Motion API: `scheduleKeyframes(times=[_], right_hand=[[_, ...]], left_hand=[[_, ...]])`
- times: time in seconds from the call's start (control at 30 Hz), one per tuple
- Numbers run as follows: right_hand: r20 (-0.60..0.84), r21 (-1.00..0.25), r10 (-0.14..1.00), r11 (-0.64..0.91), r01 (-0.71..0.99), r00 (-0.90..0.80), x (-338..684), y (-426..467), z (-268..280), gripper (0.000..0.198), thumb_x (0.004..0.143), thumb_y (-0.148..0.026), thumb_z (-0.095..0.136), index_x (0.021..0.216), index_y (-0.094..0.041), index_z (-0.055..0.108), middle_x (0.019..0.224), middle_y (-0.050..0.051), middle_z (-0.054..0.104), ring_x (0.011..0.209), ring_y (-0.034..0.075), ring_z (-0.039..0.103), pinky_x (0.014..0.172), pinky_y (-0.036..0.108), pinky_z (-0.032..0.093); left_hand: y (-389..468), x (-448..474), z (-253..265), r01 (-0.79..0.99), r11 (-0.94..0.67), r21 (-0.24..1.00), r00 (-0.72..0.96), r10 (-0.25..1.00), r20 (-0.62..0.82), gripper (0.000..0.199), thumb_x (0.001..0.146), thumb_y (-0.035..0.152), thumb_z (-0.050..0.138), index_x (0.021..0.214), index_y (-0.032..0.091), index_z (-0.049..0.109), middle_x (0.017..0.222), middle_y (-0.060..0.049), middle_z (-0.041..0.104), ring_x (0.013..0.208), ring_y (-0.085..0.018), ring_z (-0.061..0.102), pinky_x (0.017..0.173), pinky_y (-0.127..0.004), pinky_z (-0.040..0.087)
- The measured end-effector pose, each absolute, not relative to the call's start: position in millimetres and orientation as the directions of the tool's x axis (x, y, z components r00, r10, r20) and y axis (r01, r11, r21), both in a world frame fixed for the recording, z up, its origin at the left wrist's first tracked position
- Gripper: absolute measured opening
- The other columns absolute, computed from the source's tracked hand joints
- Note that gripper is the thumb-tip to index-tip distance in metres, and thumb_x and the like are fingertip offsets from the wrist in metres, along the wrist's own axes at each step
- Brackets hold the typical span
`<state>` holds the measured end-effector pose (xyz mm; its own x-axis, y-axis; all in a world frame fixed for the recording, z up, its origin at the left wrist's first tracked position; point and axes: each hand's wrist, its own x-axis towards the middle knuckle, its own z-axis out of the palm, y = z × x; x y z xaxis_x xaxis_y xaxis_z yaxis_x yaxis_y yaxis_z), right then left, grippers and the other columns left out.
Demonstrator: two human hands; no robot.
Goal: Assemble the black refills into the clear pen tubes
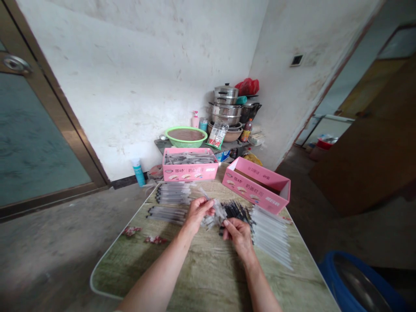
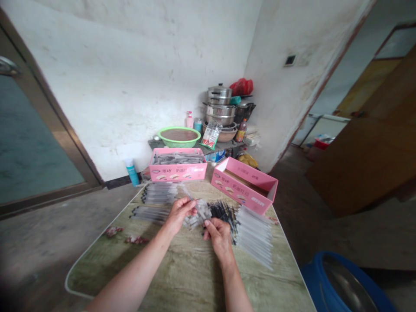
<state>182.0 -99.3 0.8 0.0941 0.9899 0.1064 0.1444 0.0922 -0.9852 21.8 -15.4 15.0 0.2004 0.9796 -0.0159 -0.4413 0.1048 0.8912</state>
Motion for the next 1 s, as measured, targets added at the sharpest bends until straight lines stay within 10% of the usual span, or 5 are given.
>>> scheduleKeyframes(times=[0.33, 0.6, 1.0], right_hand=[[0.171, -0.953, 0.977, 0.131, 0.275, 0.128, 184.6, -99.3, 1.5, 0.031, 0.084, -0.044, 0.063, 0.068, -0.017, 0.063, 0.052, -0.001, 0.06, 0.048, 0.012, 0.049, 0.054, 0.023, 0.037], [0.373, -0.637, 0.896, 0.057, 0.769, 0.242, 195.3, -99.2, -6.1, 0.043, 0.092, -0.047, 0.046, 0.096, -0.015, 0.074, 0.084, 0.01, 0.076, 0.072, 0.023, 0.07, 0.064, 0.028, 0.045], [0.295, -0.43, 0.942, -0.021, 0.902, 0.163, 196.8, -102.7, 2.1, 0.032, 0.092, -0.043, 0.052, 0.098, -0.022, 0.076, 0.086, 0.009, 0.077, 0.073, 0.023, 0.072, 0.063, 0.027, 0.044]], left_hand=[[-6.4, 11.4, 14.4, -0.517, 0.089, 0.851, 0.1, 0.994, -0.043, 0.042, 0.055, 0.044, 0.088, 0.068, 0.012, 0.064, 0.056, 0.0, 0.061, 0.049, -0.011, 0.057, 0.048, -0.022, 0.049], [-3.1, 9.5, 13.1, -0.526, 0.102, 0.844, 0.049, 0.995, -0.09, 0.044, 0.052, 0.045, 0.088, 0.07, 0.012, 0.065, 0.055, -0.001, 0.063, 0.05, -0.012, 0.059, 0.049, -0.023, 0.049], [-4.2, 10.0, 10.5, -0.503, 0.098, 0.859, 0.061, 0.995, -0.078, 0.043, 0.054, 0.045, 0.088, 0.07, 0.012, 0.065, 0.057, -0.001, 0.063, 0.051, -0.012, 0.06, 0.05, -0.023, 0.05]])
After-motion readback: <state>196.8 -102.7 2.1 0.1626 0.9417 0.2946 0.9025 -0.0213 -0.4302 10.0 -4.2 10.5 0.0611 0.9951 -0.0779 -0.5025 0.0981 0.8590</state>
